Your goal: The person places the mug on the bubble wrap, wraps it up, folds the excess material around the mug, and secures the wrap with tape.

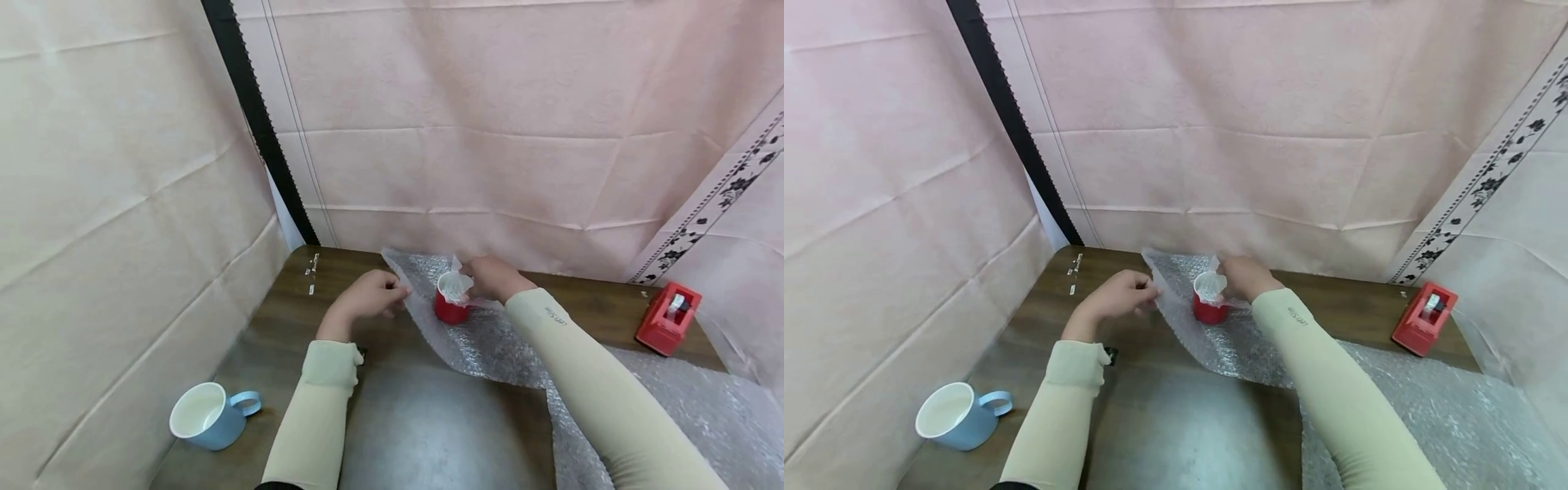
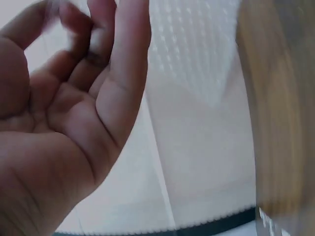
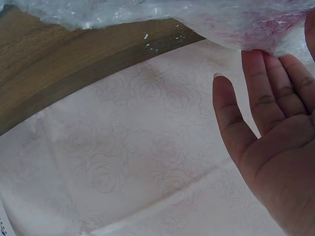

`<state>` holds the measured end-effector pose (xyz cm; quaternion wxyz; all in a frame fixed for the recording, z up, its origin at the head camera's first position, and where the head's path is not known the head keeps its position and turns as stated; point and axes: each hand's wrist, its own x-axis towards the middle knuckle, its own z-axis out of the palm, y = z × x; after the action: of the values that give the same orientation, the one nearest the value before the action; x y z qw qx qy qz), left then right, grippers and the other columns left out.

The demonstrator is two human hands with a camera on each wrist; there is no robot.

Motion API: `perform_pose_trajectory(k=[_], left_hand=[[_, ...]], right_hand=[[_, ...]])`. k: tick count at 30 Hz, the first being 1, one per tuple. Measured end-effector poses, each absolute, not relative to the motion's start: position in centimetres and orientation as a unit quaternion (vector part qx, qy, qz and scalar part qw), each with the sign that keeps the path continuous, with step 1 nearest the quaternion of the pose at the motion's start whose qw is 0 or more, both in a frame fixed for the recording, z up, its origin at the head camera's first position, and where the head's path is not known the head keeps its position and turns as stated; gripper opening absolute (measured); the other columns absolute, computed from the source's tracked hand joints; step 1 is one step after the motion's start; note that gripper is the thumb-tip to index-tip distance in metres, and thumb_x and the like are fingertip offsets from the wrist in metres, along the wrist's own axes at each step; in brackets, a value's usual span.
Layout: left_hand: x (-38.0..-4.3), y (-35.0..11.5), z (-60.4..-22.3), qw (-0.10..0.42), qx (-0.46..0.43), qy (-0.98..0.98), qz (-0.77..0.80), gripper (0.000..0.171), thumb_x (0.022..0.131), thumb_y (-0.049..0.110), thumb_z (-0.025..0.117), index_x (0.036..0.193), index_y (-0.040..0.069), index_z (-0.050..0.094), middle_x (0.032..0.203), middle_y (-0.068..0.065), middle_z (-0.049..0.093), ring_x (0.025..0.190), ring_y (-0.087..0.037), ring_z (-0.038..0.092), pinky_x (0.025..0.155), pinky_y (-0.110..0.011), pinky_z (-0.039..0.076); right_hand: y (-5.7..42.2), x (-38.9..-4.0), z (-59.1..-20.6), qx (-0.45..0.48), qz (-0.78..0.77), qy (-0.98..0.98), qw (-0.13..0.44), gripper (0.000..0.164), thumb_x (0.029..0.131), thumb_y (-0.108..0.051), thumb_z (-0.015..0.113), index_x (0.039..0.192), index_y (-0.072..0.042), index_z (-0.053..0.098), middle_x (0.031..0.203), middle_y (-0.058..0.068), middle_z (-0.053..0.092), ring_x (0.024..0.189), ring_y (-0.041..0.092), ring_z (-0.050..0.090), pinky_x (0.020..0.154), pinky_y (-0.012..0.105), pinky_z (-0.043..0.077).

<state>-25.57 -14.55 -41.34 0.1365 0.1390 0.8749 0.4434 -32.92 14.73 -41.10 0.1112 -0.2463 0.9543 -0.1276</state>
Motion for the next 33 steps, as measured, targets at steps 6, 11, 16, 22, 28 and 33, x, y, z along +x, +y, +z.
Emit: perform_pose_trajectory(k=[6,11,16,22,28,33], left_hand=[[-27.6,-10.0,-40.8,0.049,0.16,0.889,0.427,0.032,0.116,0.032,0.067,0.103,0.005,0.078,0.097,-0.009,0.073,0.084,-0.022,0.067,0.076,-0.031,0.058],[-28.8,-6.8,-41.5,0.005,0.156,0.888,0.432,0.033,0.116,0.035,0.067,0.103,0.009,0.081,0.087,0.0,0.064,0.076,-0.014,0.051,0.069,-0.028,0.043],[-29.6,-5.1,-43.5,-0.013,0.144,0.868,0.476,0.032,0.116,0.034,0.068,0.099,0.01,0.078,0.087,0.002,0.062,0.078,-0.014,0.051,0.071,-0.03,0.043],[-30.2,-4.9,-45.9,-0.014,0.147,0.848,0.51,0.037,0.116,0.043,0.066,0.103,0.01,0.078,0.095,-0.004,0.071,0.089,-0.021,0.063,0.081,-0.037,0.052],[-30.2,-5.3,-47.3,-0.027,0.202,0.872,0.445,0.044,0.122,0.036,0.053,0.109,0.008,0.084,0.121,-0.013,0.085,0.118,-0.028,0.079,0.106,-0.047,0.063],[-30.2,-5.6,-48.0,-0.055,0.276,0.899,0.337,0.026,0.112,0.016,0.062,0.112,0.009,0.087,0.12,-0.009,0.086,0.11,-0.023,0.079,0.1,-0.041,0.065]], right_hand=[[14.5,-33.2,-41.4,-0.25,-0.12,0.956,0.097,0.058,0.088,-0.017,0.098,0.138,0.003,0.078,0.144,0.022,0.078,0.133,0.044,0.074,0.12,0.057,0.056],[14.6,-33.5,-41.6,-0.267,-0.115,0.953,0.089,0.058,0.087,-0.021,0.099,0.137,0.001,0.08,0.134,0.02,0.083,0.128,0.042,0.076,0.115,0.056,0.06],[15.5,-33.6,-41.9,-0.263,-0.137,0.95,0.101,0.047,0.092,-0.008,0.09,0.138,-0.006,0.081,0.125,0.017,0.084,0.111,0.035,0.077,0.1,0.054,0.064],[16.1,-33.8,-41.8,-0.26,-0.151,0.948,0.104,0.033,0.09,0.004,0.077,0.12,-0.008,0.084,0.102,0.011,0.08,0.081,0.022,0.058,0.076,0.04,0.053],[16.4,-34.0,-42.1,-0.256,-0.178,0.946,0.092,0.01,0.091,-0.006,0.087,0.098,-0.008,0.08,0.092,0.007,0.08,0.078,0.016,0.061,0.076,0.038,0.056],[16.5,-34.4,-42.5,-0.265,-0.196,0.938,0.105,0.022,0.083,0.004,0.085,0.084,-0.005,0.065,0.074,0.002,0.053,0.072,0.019,0.043,0.068,0.034,0.039]])
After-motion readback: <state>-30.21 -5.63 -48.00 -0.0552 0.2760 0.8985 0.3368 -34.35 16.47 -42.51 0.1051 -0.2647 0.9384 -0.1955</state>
